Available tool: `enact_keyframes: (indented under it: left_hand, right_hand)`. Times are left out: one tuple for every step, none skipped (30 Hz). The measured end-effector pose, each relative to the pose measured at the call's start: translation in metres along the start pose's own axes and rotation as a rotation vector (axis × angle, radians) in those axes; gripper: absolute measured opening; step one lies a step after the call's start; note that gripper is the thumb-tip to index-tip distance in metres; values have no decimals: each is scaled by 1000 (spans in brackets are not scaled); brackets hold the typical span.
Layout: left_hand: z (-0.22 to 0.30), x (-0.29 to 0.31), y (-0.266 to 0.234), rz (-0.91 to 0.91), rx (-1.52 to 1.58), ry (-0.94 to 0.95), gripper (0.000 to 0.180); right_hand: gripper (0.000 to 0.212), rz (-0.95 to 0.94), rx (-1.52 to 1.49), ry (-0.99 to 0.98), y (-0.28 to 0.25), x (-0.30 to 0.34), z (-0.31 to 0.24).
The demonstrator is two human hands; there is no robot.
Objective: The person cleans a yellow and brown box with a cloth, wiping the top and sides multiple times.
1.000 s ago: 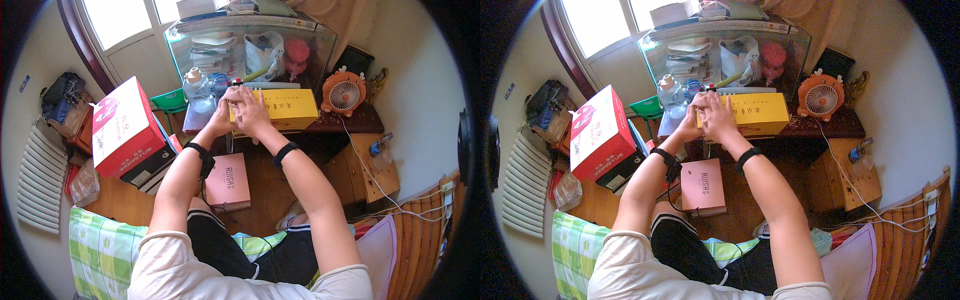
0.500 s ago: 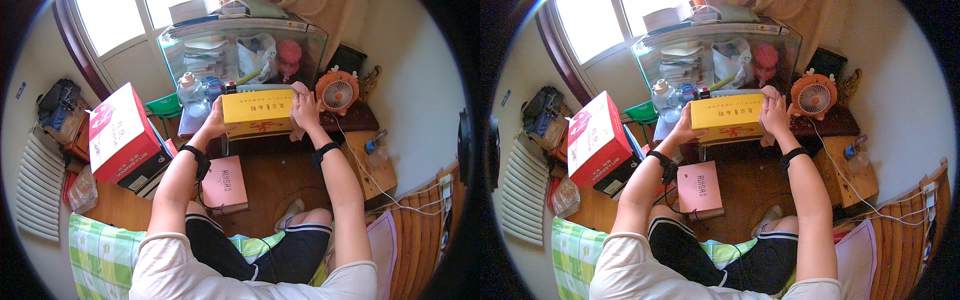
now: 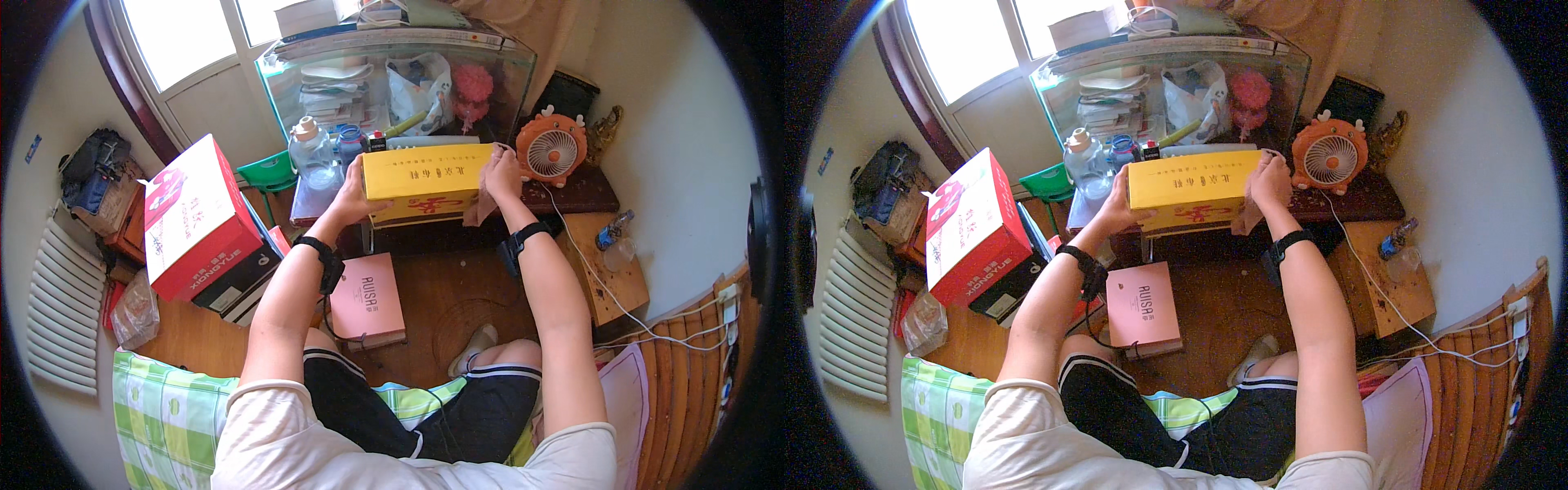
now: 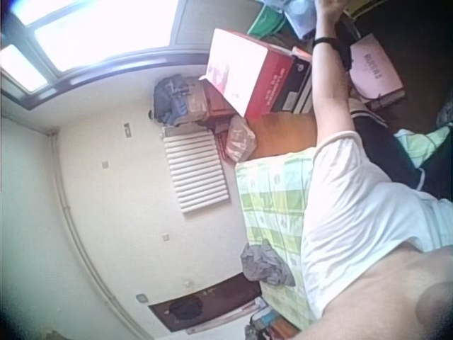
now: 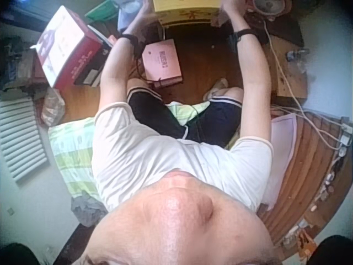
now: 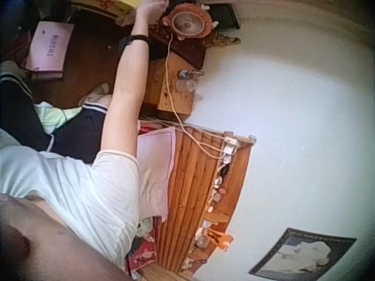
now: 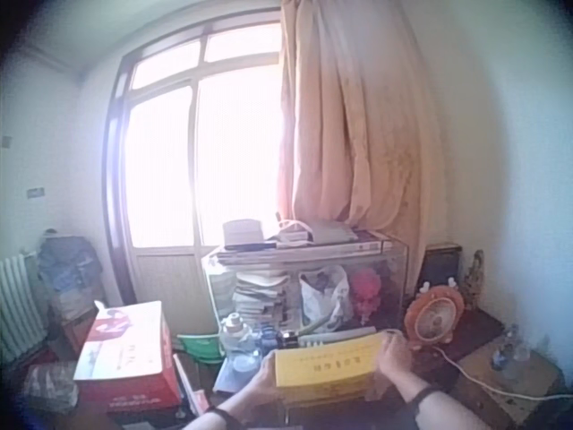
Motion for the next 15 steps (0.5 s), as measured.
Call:
enact_keyframes:
  left_hand:
    - [-1, 2, -1, 3, -2, -2, 120]
    - [-1, 2, -1, -1, 13, -2, 120]
    - [-1, 3, -1, -5, 27, -1, 120]
    - [-1, 2, -1, -2, 28, -1, 120]
    - [-1, 1, 1, 2, 16, 14, 121]
    - [0, -1, 4, 6, 7, 31, 121]
    - [0, -3, 8, 4, 13, 36, 121]
    - [-2, 0, 5, 14, 4, 27, 121]
    - [-3, 2, 2, 24, -5, 18, 121]
    - [-4, 4, -1, 25, -9, 15, 121]
    - [-1, 3, 0, 15, -12, 13, 121]
    - [1, 1, 2, 5, -16, 12, 121]
    - [2, -1, 3, 3, -11, 15, 121]
    - [1, -1, 1, -2, -15, 14, 121]
    - [0, -1, -1, -8, -18, 13, 121]
  right_hand:
    - [38, -18, -79, 57, -1, 1, -1]
    - [38, -18, -79, 55, -1, 2, -1]
    - [39, -19, -75, 52, -2, 2, -1]
    - [40, -21, -71, 49, -3, 2, -1]
    - [40, -18, -68, 51, 1, 0, 5]
    - [42, 27, 75, -50, 6, -2, 12]
    - [44, 71, 218, -150, 10, -6, 18]
    - [44, 68, 214, -154, 8, -3, 12]
    - [47, -10, 197, -204, 5, 0, 7]
    - [49, -88, 179, -255, 5, 4, 0]
    - [49, -85, 183, -251, 6, 5, 1]
    - [52, 8, 268, -312, 6, 7, 1]
    - [54, 100, 353, -373, 7, 9, 0]
    - [54, 99, 349, -377, 7, 13, -9]
    - [57, 86, 311, -480, 6, 19, -22]
Point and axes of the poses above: each hand's wrist, its own x-axis away from the middle knuckle, its own y-axis out of the palm, z = x × y, the point moved 2 cm from there along -x, towards the middle knuckle, and after that the axes turned 5 degrees about x, right-handed, at the moved point
